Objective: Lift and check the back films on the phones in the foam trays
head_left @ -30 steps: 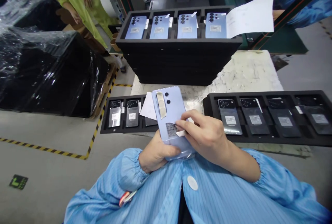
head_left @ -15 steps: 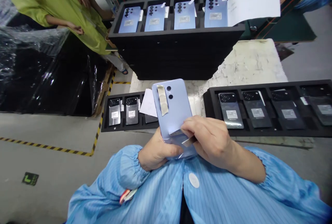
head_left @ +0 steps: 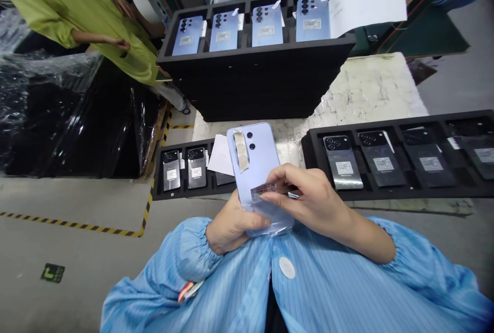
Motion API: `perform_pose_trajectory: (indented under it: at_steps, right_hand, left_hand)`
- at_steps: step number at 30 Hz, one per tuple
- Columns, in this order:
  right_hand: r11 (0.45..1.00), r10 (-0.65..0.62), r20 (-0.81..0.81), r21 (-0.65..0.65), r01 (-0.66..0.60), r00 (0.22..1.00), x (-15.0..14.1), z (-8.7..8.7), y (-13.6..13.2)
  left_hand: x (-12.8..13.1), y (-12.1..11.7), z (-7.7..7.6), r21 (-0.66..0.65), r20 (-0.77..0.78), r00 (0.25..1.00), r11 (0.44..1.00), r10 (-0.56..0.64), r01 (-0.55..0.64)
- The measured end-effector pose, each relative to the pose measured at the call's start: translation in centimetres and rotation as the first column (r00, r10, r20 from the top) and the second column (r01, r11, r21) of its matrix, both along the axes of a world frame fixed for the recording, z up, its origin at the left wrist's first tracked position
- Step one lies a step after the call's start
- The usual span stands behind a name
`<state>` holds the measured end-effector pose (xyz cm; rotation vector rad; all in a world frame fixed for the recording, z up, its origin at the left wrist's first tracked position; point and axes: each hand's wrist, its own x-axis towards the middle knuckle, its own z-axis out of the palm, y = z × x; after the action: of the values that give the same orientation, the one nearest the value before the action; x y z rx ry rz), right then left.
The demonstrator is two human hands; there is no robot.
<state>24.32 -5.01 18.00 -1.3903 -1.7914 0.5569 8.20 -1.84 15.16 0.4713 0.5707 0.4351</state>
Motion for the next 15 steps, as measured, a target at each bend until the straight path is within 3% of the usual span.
perform_pose_trajectory:
  at_steps: [7,15]
  right_hand:
    - [0.992,-0.003,-0.049,-0.125,-0.003,0.999,-0.01,-0.03,0.26]
    - [0.987,-0.030,-0.093,-0.157,0.015,0.995,0.01,0.01,0.46]
  left_hand:
    - [0.06,0.07,0.26,0.008,-0.012,1.000,1.000,-0.001,0.001]
    - [-0.07,-0.13,0.01,0.001,0.002,1.000,1.000,-0.002,0.002]
